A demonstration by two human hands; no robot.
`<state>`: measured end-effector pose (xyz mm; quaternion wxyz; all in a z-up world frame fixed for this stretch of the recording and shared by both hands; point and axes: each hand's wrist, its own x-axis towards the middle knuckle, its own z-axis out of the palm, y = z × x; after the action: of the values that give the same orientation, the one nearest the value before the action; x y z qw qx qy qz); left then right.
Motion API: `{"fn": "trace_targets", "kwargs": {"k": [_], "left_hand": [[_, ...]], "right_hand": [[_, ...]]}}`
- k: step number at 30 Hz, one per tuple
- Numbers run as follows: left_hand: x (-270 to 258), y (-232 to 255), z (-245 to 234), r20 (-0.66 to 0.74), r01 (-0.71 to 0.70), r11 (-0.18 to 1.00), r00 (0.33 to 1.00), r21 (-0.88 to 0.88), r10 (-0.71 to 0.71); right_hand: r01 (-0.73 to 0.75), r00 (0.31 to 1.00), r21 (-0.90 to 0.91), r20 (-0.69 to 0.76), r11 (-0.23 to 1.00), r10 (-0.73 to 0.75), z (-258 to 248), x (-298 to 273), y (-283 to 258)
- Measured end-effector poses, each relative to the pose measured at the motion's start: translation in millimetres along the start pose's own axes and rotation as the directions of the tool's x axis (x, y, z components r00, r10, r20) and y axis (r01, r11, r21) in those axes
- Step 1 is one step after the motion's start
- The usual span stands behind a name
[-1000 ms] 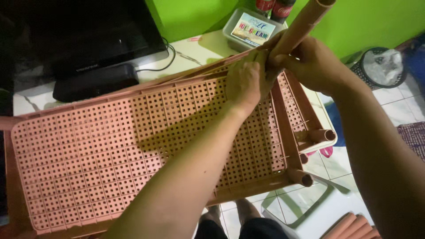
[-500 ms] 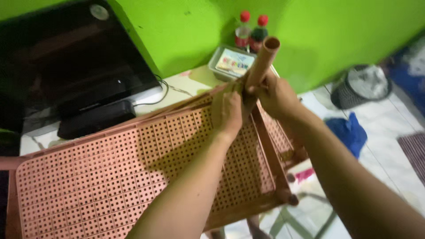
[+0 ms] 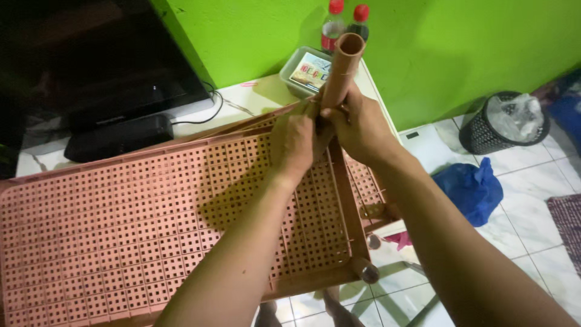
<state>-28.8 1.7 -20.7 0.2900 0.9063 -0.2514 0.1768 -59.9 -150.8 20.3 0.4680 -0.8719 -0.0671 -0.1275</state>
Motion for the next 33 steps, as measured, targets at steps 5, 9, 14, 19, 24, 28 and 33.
{"fn": "trace_targets", "kwargs": {"k": [5, 9, 14, 19, 24, 28, 33], "left_hand": [[3, 8, -10, -0.129, -0.122, 0.985, 0.986, -0.119, 0.107], [0, 11, -11, -0.072, -0.059, 0.991, 0.996, -0.122, 0.050], [-2, 8, -11, 0.022, -0.052, 0.992, 0.998, -0.116, 0.055], [-2, 18, -24, 0.097, 0.071, 0.983, 0.994, -0.172, -0.055], [1, 20, -20, -0.118, -0.115, 0.974, 0.989, -0.197, 0.093], [-1, 10, -14, -0.108, -0.119, 0.978, 0.989, -0.174, 0.101], [2, 14, -7, -0.130, -0.094, 0.987, 0.989, -0.129, 0.077]], "right_hand": [[0.088, 0.991, 0.041, -0.101, 0.995, -0.084, 6, -1, -2], [0.096, 0.984, 0.068, -0.159, 0.993, -0.084, 11, -11, -7], [0.044, 0.968, -0.008, -0.247, 0.999, -0.044, 17, -16, -19], [0.070, 0.972, 0.000, -0.223, 0.998, -0.069, 15, -15, -16], [0.094, 0.986, 0.087, -0.149, 0.992, -0.080, 13, -13, -2], [0.175, 0.981, 0.182, 0.055, 0.968, -0.188, -4, 0, 15], [0.054, 0.867, 0.473, 0.415, 0.880, -0.276, -48, 29, 0]]}}
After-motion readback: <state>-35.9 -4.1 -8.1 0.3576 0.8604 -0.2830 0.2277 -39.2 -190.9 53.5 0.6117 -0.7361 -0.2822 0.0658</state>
